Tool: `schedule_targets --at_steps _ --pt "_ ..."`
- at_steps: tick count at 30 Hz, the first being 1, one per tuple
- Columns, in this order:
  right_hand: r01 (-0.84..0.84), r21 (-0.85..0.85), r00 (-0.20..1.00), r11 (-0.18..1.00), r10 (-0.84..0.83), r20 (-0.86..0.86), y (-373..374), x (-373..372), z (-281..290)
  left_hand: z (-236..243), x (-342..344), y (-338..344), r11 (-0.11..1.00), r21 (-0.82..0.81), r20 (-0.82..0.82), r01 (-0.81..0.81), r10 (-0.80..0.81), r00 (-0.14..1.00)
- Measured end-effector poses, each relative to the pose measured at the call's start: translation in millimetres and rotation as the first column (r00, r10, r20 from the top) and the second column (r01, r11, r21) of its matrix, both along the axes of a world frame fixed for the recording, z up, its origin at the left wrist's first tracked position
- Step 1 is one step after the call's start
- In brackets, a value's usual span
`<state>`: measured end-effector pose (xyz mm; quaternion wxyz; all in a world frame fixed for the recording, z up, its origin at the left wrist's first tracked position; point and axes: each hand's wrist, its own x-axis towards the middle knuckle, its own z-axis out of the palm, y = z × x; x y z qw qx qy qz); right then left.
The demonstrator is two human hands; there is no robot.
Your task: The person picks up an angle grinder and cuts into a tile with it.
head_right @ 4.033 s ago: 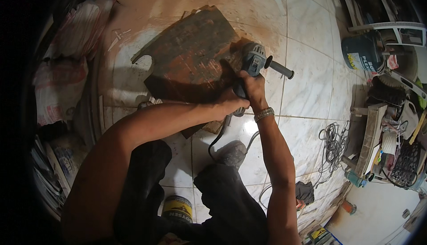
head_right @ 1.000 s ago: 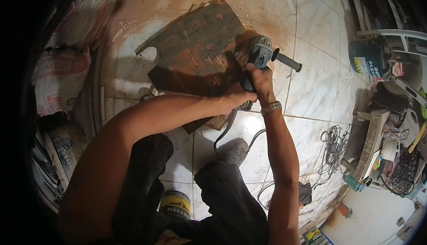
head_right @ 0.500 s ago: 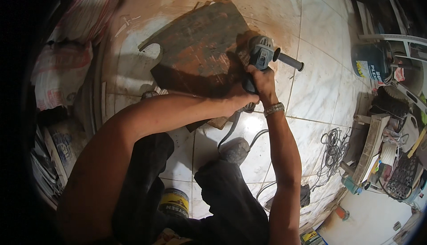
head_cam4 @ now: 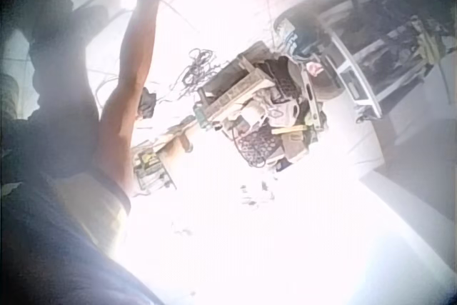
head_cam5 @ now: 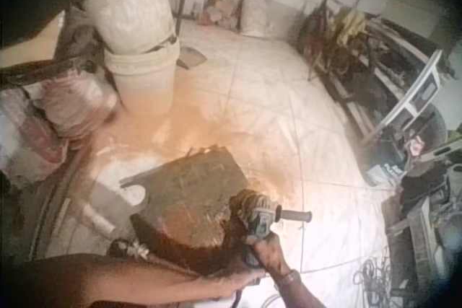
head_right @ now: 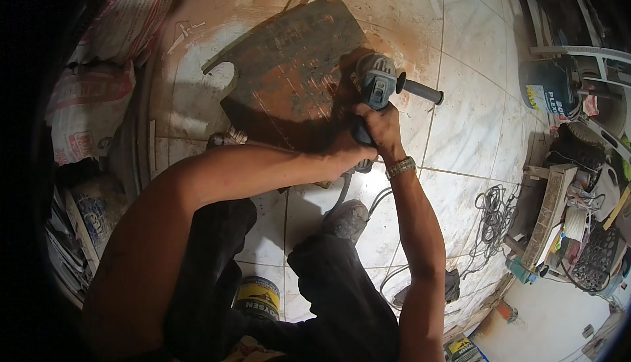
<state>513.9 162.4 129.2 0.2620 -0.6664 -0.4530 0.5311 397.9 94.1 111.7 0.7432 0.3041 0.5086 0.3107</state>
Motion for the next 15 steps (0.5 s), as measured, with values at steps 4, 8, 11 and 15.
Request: schedule_targets --at_steps 4,8,11,15 --pt "-0.017 -0.01 1.0 1.0 0.017 -0.001 4.5 0.3 3.0 -11.9 4.6 4.7 0.992 -0.118 -0.024 0.035 -0.038 0.999" --pt "0.028 -0.047 1.0 0.999 -0.027 0.008 12.1 1.6 -3.2 -22.3 2.6 14.7 0.994 -0.089 -0.009 0.059 -0.06 0.998" --pt "0.001 -0.012 1.0 1.0 -0.001 0.02 3.5 8.8 0.9 -9.2 5.3 6.7 0.999 -0.036 0.019 0.028 -0.027 0.999" --pt "-0.022 0.033 1.0 0.999 0.023 -0.005 -3.8 -1.1 3.3 -9.6 3.2 -3.3 0.998 -0.064 0.069 0.02 -0.016 0.997"
